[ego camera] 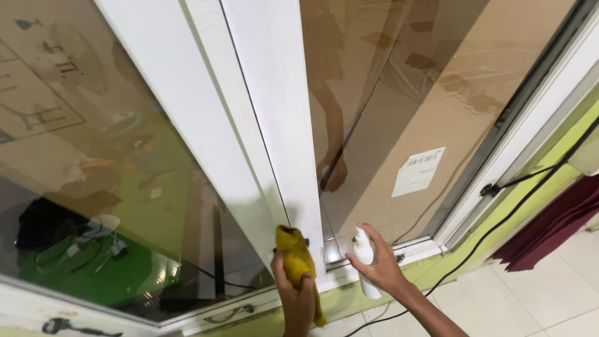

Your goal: The person cleans a glass window by spraying liquid from a spray bottle and wiping down the pane with a cloth.

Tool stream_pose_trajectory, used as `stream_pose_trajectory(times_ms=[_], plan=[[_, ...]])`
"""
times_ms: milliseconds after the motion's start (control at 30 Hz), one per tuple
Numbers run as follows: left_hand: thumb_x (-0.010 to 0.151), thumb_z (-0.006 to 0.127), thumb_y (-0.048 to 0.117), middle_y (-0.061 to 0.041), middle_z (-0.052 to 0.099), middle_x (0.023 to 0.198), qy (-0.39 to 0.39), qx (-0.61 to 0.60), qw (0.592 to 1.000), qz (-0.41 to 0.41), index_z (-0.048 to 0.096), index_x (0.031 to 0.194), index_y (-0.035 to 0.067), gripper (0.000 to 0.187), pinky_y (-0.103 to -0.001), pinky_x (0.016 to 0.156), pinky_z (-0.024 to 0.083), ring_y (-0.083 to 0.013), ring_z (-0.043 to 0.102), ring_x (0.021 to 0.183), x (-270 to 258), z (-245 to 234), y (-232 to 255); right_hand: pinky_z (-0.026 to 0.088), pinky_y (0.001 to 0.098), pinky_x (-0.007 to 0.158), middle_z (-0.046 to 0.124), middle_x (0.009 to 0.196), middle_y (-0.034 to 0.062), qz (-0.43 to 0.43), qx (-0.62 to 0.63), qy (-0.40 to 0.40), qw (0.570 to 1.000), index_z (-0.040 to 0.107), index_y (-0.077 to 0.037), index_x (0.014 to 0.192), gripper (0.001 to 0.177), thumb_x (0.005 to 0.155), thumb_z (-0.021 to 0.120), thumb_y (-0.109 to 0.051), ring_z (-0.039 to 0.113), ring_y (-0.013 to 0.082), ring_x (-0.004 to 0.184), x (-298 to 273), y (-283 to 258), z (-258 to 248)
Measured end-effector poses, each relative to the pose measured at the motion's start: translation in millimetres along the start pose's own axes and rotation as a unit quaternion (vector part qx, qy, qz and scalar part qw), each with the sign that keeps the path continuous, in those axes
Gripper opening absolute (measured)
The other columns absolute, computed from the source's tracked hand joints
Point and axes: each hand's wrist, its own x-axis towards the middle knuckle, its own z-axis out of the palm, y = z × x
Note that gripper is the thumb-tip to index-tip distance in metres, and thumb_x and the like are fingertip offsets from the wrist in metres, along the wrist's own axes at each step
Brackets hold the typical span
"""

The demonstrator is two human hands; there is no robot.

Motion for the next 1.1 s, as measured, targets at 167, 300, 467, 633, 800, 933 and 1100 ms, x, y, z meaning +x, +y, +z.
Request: stream_pose_trajectory(times_ms=[167, 300, 467, 633, 800, 933, 1100], plan=[[0.081, 0.054, -0.008, -0.02, 0.043, 0.145, -0.057, 0.002, 0.997, 0.047, 0.032, 0.151, -0.001, 0.074, -0.041, 0.114, 0.036, -0.0291, 0.047, 0.135, 17.1, 18.5, 6.8, 0.056, 0.0336, 0.087, 0.07, 0.108, 0.0111, 0.062, 0.12, 0.164, 0.977, 0.044, -0.011, 0.142, 0.072, 0.079, 0.076, 0.001, 0.068, 0.0178, 0.1, -6.0, 8.5, 17.0], [0.083, 0.055, -0.012, -0.019, 0.039, 0.148, -0.057, -0.047, 0.996, 0.054, 0.027, 0.153, -0.001, 0.077, -0.041, 0.113, 0.038, -0.0302, 0.046, 0.136, 17.3, 30.0, -2.4, 0.056, 0.0341, 0.081, 0.064, 0.103, 0.0112, 0.109, 0.15, 0.269, 0.945, 0.044, -0.009, 0.143, 0.069, 0.08, 0.071, 0.006, 0.064, 0.0175, 0.093, -25.4, 19.5, 18.6], [0.082, 0.057, -0.012, -0.021, 0.046, 0.141, -0.086, -0.082, 0.993, 0.014, 0.025, 0.158, 0.003, 0.083, -0.04, 0.105, 0.051, -0.0321, 0.056, 0.125, 8.7, 42.3, -14.4, 0.052, 0.0307, 0.086, 0.065, 0.099, 0.0089, 0.08, 0.057, 0.334, 0.937, 0.047, -0.006, 0.14, 0.062, 0.085, 0.072, 0.005, 0.063, 0.0162, 0.092, -38.1, 38.2, 5.5], [0.073, 0.057, -0.014, -0.015, 0.034, 0.154, -0.116, -0.09, 0.982, -0.118, 0.007, 0.162, 0.012, 0.105, -0.041, 0.094, 0.055, -0.0294, 0.058, 0.12, -1.1, 54.2, -17.4, 0.053, 0.0319, 0.085, 0.067, 0.099, 0.0104, 0.114, 0.022, 0.356, 0.927, 0.05, -0.006, 0.138, 0.056, 0.087, 0.073, 0.001, 0.064, 0.0172, 0.092, -47.7, 72.5, -20.8], [0.076, 0.055, -0.012, -0.022, 0.05, 0.142, -0.194, 0.003, 0.967, -0.168, 0.013, 0.159, 0.008, 0.095, -0.04, 0.096, 0.058, -0.0305, 0.062, 0.121, 8.4, 75.2, -33.3, 0.054, 0.0344, 0.087, 0.072, 0.105, 0.0148, 0.131, -0.042, 0.349, 0.927, 0.051, -0.007, 0.137, 0.053, 0.088, 0.072, -0.004, 0.069, 0.0212, 0.095, -59.1, 109.1, -65.7], [0.076, 0.057, -0.013, -0.025, 0.043, 0.149, -0.222, 0.04, 0.974, 0.015, 0.02, 0.158, 0.001, 0.092, -0.042, 0.11, 0.043, -0.0324, 0.048, 0.136, 22.3, 96.1, -32.3, 0.056, 0.0369, 0.085, 0.074, 0.108, 0.0179, 0.163, -0.118, 0.328, 0.923, 0.052, -0.008, 0.137, 0.056, 0.086, 0.075, -0.01, 0.073, 0.0267, 0.096, -62.5, 128.6, -95.3], [0.079, 0.061, -0.006, -0.02, 0.055, 0.138, -0.168, 0.02, 0.981, -0.097, 0.023, 0.158, 0.007, 0.089, -0.04, 0.099, 0.051, -0.0279, 0.058, 0.119, 12.8, 132.4, -60.6, 0.055, 0.0412, 0.086, 0.065, 0.121, 0.0255, 0.112, -0.114, 0.253, 0.954, 0.044, -0.006, 0.142, 0.076, 0.076, 0.082, -0.013, 0.068, 0.0331, 0.105, -58.2, 160.4, -118.9]])
